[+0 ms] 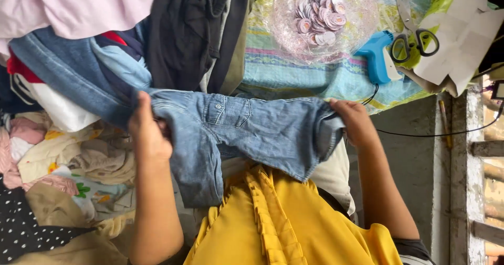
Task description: The person uses scissors to trim a small decorative item and then uses a hot glue gun to attach it to the waistband of a pair of denim shorts. They repeat this process on a pair of patterned shorts and a yellow shirt, picking up each garment from a pile, applying glue, and pressing the decoration onto the fabric.
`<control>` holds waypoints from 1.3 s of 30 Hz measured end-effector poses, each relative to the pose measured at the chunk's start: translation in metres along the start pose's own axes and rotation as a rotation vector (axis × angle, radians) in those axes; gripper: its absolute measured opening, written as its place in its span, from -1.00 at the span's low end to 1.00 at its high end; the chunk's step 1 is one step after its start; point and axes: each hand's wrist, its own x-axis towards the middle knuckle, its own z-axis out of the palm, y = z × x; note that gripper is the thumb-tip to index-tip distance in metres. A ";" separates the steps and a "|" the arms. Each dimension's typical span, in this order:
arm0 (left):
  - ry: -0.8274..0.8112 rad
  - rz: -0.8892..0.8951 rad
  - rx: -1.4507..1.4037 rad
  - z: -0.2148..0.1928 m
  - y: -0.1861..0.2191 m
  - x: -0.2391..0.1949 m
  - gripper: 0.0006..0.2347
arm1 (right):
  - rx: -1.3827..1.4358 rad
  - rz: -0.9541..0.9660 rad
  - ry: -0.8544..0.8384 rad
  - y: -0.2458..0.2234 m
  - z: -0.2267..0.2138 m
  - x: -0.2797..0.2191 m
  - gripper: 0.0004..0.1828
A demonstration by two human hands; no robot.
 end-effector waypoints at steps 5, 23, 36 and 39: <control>-0.067 0.086 0.874 -0.042 -0.098 0.002 -0.43 | -0.539 0.392 0.290 -0.046 0.045 -0.026 -0.69; -0.995 0.536 0.999 0.028 -0.140 -0.136 -0.88 | -0.401 -0.083 -0.393 -0.054 0.083 -0.053 -0.70; -0.930 0.471 0.780 0.034 -0.114 -0.141 -0.62 | 1.000 0.405 -0.101 -0.146 0.087 0.019 -0.83; -0.960 0.491 0.733 0.029 -0.116 -0.132 -0.74 | 0.769 0.389 -0.068 -0.143 0.084 0.020 -0.92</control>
